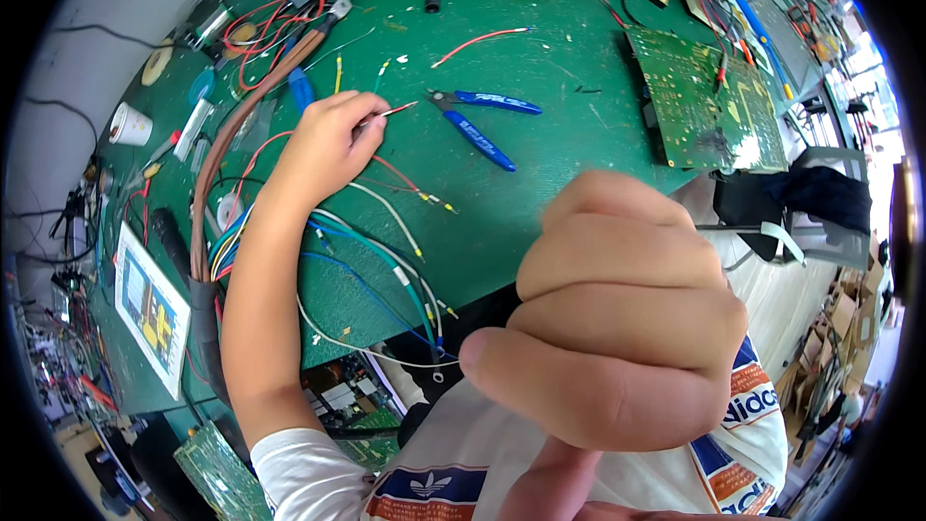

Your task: The person manipulates an electric vehicle charging handle and its internal wiring, using pliers to trim and organize the colorful wires.

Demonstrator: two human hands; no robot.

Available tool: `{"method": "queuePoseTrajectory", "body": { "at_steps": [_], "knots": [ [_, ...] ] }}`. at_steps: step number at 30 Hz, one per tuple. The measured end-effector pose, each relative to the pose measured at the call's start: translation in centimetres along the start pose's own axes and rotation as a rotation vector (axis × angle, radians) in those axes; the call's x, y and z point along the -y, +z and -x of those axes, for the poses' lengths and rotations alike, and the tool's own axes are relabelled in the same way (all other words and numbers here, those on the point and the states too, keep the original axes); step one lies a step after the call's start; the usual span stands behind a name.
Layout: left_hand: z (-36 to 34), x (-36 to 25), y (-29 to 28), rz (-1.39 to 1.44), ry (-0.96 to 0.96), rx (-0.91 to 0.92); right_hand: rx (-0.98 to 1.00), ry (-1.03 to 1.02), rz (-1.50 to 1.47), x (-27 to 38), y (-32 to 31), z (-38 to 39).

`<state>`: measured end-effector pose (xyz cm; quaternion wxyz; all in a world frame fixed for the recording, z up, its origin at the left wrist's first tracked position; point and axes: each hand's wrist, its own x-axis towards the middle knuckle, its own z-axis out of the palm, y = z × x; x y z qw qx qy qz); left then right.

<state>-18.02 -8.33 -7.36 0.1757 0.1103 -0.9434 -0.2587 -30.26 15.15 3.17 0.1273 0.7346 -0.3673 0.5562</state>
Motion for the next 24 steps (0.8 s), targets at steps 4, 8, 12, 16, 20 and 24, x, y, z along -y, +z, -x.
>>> {"method": "queuePoseTrajectory", "body": {
  "at_steps": [4, 8, 12, 16, 20, 24],
  "knots": [
    [0.5, 0.3, 0.0, 0.01, -0.001, 0.003, 0.145, -0.059, -0.045, 0.2, 0.1, -1.9],
    [0.5, 0.8, 0.3, 0.014, 0.025, -0.015, -0.108, 0.076, -0.069, 0.8, 3.0, -1.0],
    [1.1, 2.6, 1.2, -0.025, 0.131, -0.113, 0.181, 0.0, 0.088, -1.8, 3.7, -3.4],
    [1.0, 2.8, 1.6, -0.059, 0.178, -0.19, 0.355, 0.204, 0.035, -7.5, 9.3, -9.6],
    [0.8, 2.5, 1.3, -0.036, 0.109, -0.066, 0.59, -0.04, -0.183, -15.0, 16.8, -13.5],
    [0.9, 2.6, 1.8, -0.076, 0.029, -0.029, 0.983, 0.016, -0.058, -17.1, 24.7, -14.5]
  ]
}}
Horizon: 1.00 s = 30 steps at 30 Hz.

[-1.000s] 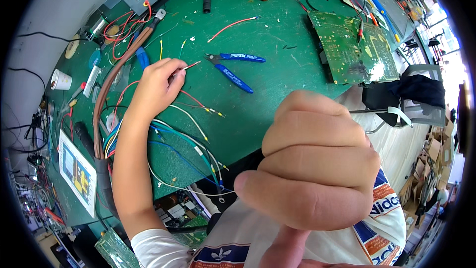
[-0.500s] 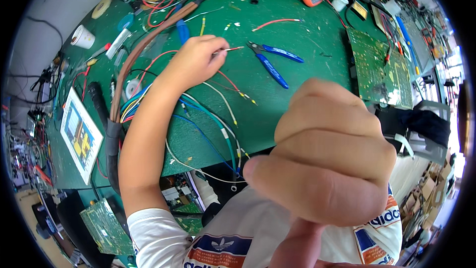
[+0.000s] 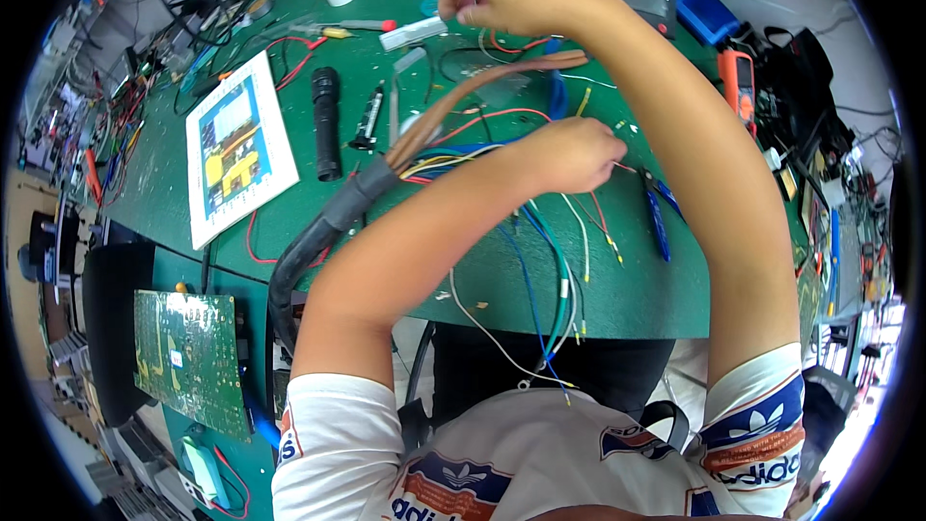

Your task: The person manipulates an electric vehicle charging handle and its internal wiring, using pliers to trim and organize the colorful wires.

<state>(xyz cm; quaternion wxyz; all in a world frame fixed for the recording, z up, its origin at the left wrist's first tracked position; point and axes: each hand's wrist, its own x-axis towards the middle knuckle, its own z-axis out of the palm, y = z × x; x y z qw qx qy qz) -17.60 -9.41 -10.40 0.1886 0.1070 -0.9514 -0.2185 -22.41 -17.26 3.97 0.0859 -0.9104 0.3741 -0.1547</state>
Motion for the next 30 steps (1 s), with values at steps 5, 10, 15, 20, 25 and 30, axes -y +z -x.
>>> {"method": "queuePoseTrajectory", "body": {
  "at_steps": [5, 10, 15, 20, 25, 30],
  "knots": [
    [0.0, -0.2, 0.3, 0.068, 0.038, -0.101, 0.227, 0.022, 0.142, 0.0, 4.7, -4.3],
    [-0.3, 0.2, 1.0, 0.105, 0.083, -0.23, 0.463, 0.053, 0.14, -0.1, 7.4, -5.8],
    [-0.2, 0.3, 1.7, 0.084, 0.037, -0.22, 0.377, -0.056, 0.142, -1.4, 8.0, -6.8],
    [-0.4, 0.2, 1.8, -0.047, 0.002, -0.133, 0.235, 0.135, 0.326, -4.4, 6.2, -8.5],
    [0.1, -0.1, 0.7, -0.031, 0.013, -0.073, 0.126, 0.138, 0.267, -6.8, 5.0, -7.1],
    [0.5, -0.2, 0.7, 0.002, 0.007, -0.138, 0.118, 0.098, 0.239, -8.6, 3.0, -5.6]
  ]
}}
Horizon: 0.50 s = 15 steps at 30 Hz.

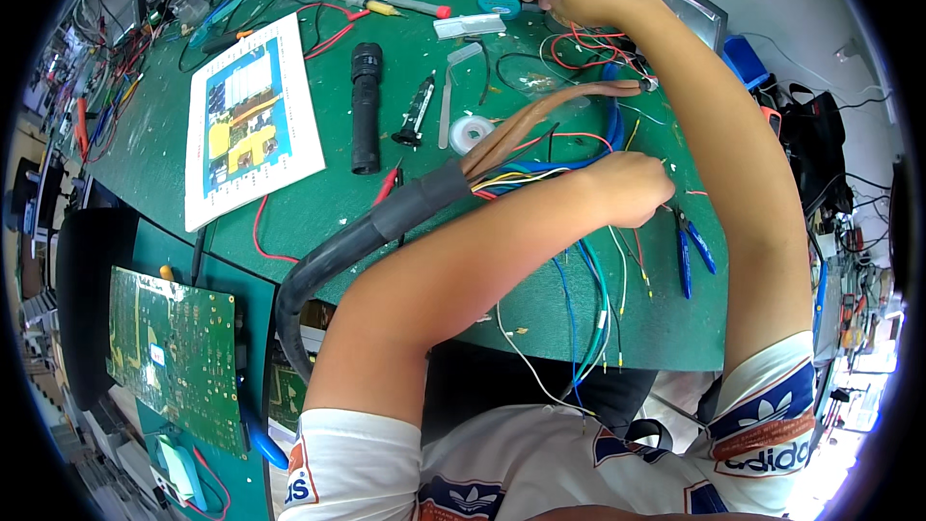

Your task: The person manipulates an electric vehicle charging handle and its internal wiring, using pliers to trim and organize the colorful wires.

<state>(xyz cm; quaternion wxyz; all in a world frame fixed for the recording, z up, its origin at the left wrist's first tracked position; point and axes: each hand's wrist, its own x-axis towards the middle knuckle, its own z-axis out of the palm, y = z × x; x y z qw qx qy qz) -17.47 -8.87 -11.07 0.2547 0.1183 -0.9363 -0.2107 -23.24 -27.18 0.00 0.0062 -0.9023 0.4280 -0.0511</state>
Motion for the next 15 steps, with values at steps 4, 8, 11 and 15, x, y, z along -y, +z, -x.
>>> {"method": "queuePoseTrajectory", "body": {
  "at_steps": [4, 8, 11, 15],
  "knots": [
    [-0.3, -0.2, -0.2, -0.003, -0.001, 0.058, 0.062, 0.068, 0.031, -1.6, -1.3, 1.8],
    [-0.2, 0.0, -0.3, 0.054, 0.046, -0.005, 0.023, 0.012, 0.036, -2.5, -3.8, 3.8],
    [-0.2, 0.0, -0.5, 0.051, 0.025, 0.031, -0.02, 0.089, 0.005, -4.3, -5.1, 6.7],
    [-0.1, 0.0, -0.9, 0.048, -0.001, 0.059, 0.029, 0.187, 0.066, -3.0, -8.0, 12.4]
  ]
}}
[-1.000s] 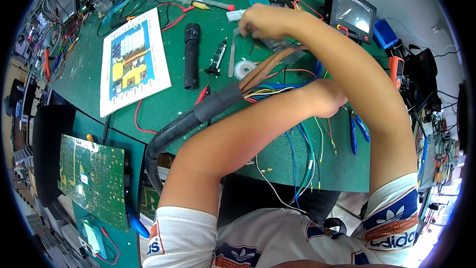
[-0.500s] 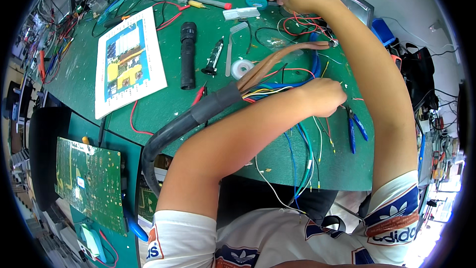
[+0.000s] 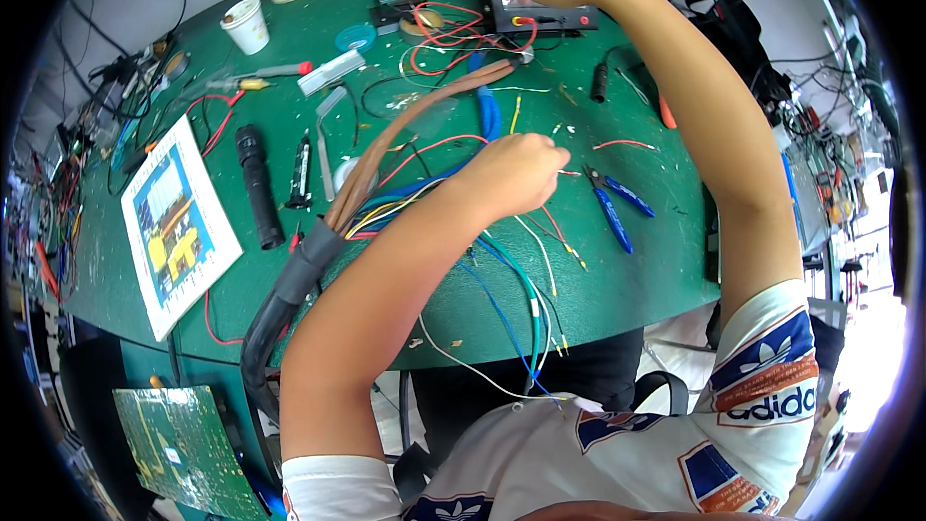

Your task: The person manipulates an electric vehicle charging handle and its internal wiring, using pliers to trim and organize the colorful wires.

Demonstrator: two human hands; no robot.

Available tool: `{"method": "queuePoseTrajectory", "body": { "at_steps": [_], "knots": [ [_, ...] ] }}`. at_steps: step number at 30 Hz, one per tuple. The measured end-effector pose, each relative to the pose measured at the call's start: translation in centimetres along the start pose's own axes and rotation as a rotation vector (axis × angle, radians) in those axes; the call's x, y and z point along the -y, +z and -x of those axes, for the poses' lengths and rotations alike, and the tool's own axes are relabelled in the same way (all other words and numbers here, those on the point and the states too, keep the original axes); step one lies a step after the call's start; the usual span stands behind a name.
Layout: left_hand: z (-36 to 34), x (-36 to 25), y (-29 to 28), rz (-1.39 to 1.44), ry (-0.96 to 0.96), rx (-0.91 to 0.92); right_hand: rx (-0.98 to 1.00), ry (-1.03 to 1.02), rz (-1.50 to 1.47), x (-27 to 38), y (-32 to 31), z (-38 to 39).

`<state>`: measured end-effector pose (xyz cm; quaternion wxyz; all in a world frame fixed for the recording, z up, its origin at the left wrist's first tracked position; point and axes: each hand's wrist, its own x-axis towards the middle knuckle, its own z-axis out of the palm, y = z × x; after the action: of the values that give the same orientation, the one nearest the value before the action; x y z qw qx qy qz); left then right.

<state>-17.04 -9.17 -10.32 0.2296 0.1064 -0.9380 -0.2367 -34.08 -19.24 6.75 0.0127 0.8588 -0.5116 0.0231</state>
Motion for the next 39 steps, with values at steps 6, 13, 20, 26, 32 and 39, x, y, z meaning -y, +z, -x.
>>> {"method": "queuePoseTrajectory", "body": {
  "at_steps": [6, 13, 20, 26, 32, 39],
  "knots": [
    [-0.5, 0.1, 0.4, -0.019, 0.056, 0.012, 0.165, 0.178, -0.042, -2.2, -0.5, 8.4],
    [-0.5, 1.1, -0.4, 0.073, 0.067, 0.081, 0.127, 0.074, -0.165, 3.6, 1.0, 16.2],
    [-1.3, -1.1, -2.6, 0.284, -0.016, 0.035, 0.134, 0.074, -0.245, 8.9, 1.9, 24.0],
    [-1.4, -1.5, -2.8, 0.305, -0.076, 0.092, 0.376, 0.204, -0.353, 14.0, 2.7, 30.8],
    [-1.6, -1.9, -2.5, 0.205, -0.061, 0.182, 0.345, 0.248, -0.495, 16.7, 5.9, 35.3],
    [-1.7, -2.8, -2.2, 0.121, -0.1, 0.187, 0.062, 0.319, -0.67, 17.6, 7.8, 38.2]
  ]
}}
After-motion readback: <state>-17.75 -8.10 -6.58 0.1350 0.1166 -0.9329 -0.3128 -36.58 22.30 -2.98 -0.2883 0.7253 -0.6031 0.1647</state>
